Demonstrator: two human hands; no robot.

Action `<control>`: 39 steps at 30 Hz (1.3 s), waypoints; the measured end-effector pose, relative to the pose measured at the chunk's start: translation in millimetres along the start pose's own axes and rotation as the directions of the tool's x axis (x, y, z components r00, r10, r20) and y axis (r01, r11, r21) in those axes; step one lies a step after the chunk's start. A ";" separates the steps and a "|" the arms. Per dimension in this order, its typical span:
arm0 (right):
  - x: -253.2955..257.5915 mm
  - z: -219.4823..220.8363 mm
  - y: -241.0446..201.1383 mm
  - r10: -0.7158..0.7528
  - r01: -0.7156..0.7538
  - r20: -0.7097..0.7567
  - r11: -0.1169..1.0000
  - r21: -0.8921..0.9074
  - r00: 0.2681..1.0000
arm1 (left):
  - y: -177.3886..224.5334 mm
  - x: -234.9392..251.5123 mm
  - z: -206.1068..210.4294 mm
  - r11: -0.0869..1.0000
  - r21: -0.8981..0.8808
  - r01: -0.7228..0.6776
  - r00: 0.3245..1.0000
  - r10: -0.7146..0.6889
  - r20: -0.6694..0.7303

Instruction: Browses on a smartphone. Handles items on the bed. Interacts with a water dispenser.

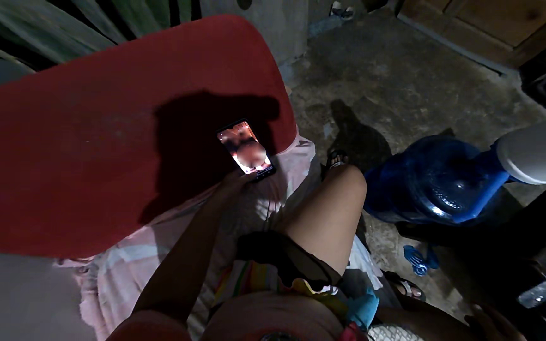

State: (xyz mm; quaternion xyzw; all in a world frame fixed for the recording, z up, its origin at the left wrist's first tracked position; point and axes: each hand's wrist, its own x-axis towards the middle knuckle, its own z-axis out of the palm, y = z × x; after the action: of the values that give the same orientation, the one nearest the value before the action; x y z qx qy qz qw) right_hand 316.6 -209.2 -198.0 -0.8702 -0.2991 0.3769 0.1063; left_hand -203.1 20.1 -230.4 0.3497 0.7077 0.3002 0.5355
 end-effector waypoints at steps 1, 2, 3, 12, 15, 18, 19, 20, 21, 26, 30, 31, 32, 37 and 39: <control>0.0 0.1 0.7 -0.002 0.002 0.000 1.000 0.002 1.000 | -0.1 -0.3 -0.2 1.000 0.000 -0.001 1.000 0.001 0.003; 0.0 -0.1 1.3 -0.004 0.004 0.001 1.000 0.002 1.000 | -1.5 0.5 -0.4 1.000 0.001 -0.004 1.000 0.004 0.002; 0.0 -0.3 1.6 -0.006 0.006 0.003 1.000 0.000 1.000 | -3.2 1.4 -0.8 1.000 -0.001 -0.007 1.000 0.007 -0.002; -2.0 -0.5 1.5 -0.006 0.006 -0.003 1.000 0.016 1.000 | -4.1 4.5 -1.6 1.000 -0.007 -0.001 1.000 0.001 0.006; -3.1 -1.3 3.4 -0.032 0.032 -0.008 0.999 0.001 0.999 | -10.1 -5.7 3.5 0.991 0.128 -0.049 0.995 0.059 -0.079; -4.5 -1.6 6.1 -0.048 0.047 -0.014 0.999 -0.007 0.999 | -42.2 -31.3 19.0 0.975 0.187 -0.120 0.958 0.163 -0.235; -5.4 -1.4 6.8 -0.049 0.049 -0.018 0.999 -0.005 0.999 | -49.5 -45.8 27.0 0.973 0.195 -0.126 0.946 0.178 -0.273; -5.9 -0.9 7.3 -0.048 0.048 -0.024 0.999 0.000 0.999 | -55.1 -61.5 35.3 0.969 0.202 -0.140 0.941 0.194 -0.279; -6.2 -0.5 7.1 -0.046 0.046 -0.028 0.999 0.003 0.999 | -62.0 -75.7 43.3 0.964 0.196 -0.178 0.943 0.224 -0.244; -6.2 1.4 1.9 -0.043 0.043 -0.043 0.999 -0.002 0.998 | -95.1 -97.4 82.1 0.723 -0.013 -0.690 0.718 0.687 0.111; -9.7 2.5 3.3 -0.038 0.037 -0.066 0.999 -0.010 0.997 | -56.3 -89.2 106.9 0.489 0.308 -0.816 0.573 0.757 0.313; -11.4 2.7 3.2 -0.036 0.034 -0.073 0.999 -0.017 0.997 | -46.9 -87.6 114.3 0.479 0.350 -0.805 0.585 0.740 0.333; -12.7 3.0 3.6 -0.035 0.033 -0.082 0.999 -0.027 0.996 | -35.3 -88.1 119.7 0.503 0.379 -0.777 0.626 0.684 0.375; -16.9 1.7 18.3 -0.273 0.277 -0.217 0.961 -0.013 0.937 | 19.8 -87.1 137.2 0.617 0.493 -0.614 0.772 0.337 0.540; -26.5 -2.6 28.6 -0.386 0.439 -0.370 0.896 0.068 0.845 | 20.5 -81.6 141.2 0.642 0.465 -0.610 0.775 0.363 0.516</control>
State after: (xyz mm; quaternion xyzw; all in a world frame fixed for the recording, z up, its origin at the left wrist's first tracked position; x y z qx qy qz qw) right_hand 316.9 -247.9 -192.2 -0.8273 -0.4269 0.2070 0.3009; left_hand -48.1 -27.7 -204.1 0.7341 0.5245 0.1181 0.4148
